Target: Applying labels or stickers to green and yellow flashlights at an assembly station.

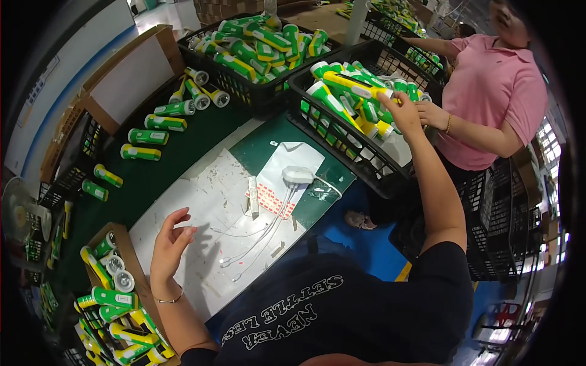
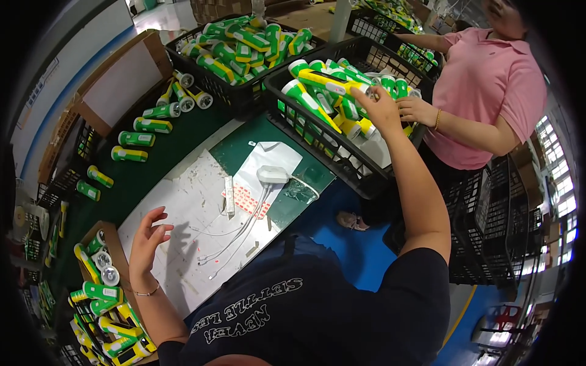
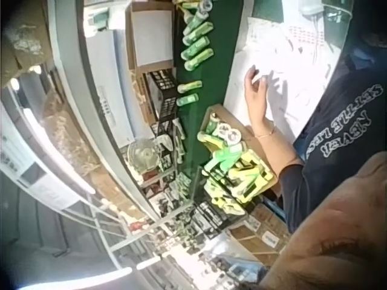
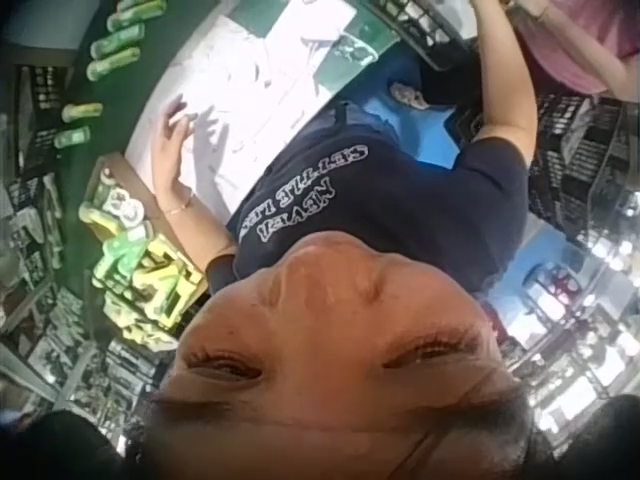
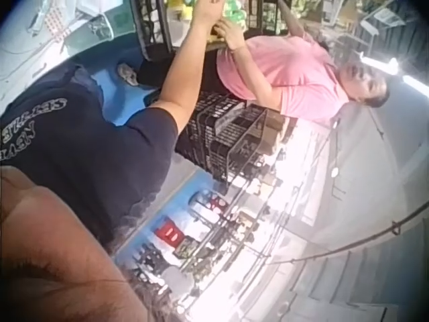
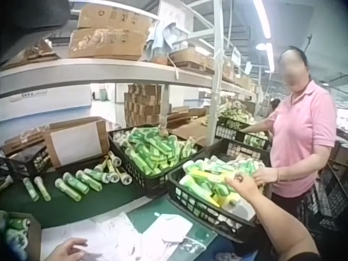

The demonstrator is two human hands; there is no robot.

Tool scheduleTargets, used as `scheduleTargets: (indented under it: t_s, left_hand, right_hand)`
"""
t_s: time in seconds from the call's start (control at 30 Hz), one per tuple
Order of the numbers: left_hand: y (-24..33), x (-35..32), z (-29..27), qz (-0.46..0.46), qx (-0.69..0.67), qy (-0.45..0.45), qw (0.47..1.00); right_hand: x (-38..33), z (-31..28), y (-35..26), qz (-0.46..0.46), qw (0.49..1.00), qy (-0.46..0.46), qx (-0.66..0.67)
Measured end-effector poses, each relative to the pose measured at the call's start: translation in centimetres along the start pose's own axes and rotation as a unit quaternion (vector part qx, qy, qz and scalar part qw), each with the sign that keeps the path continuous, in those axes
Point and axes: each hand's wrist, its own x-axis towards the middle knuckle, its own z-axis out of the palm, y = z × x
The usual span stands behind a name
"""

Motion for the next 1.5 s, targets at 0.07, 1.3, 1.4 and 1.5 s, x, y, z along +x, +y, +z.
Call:
scheduleTargets:
  t_s: [0.07, 1.3, 1.4, 1.5]
  left_hand:
    - [0.0, 0.7, -0.1, -0.01, 0.007, 0.001, 1.0]
    - [-7.0, 8.5, -6.2, 0.006, -0.52, 0.039, 0.853]
    - [-5.3, 5.1, -1.2, -0.032, -0.552, -0.052, 0.831]
    - [-4.4, 4.0, 2.1, -0.115, -0.552, 0.003, 0.826]
  right_hand:
    - [-1.0, -0.3, -0.4, 0.013, 0.989, -0.124, -0.082]
    - [-3.5, 0.7, -1.6, -0.044, 0.991, -0.108, -0.06]
    - [-3.3, 0.6, -1.7, -0.031, 0.991, -0.107, -0.067]
    - [-3.3, 0.6, -1.3, -0.041, 0.993, -0.083, -0.078]
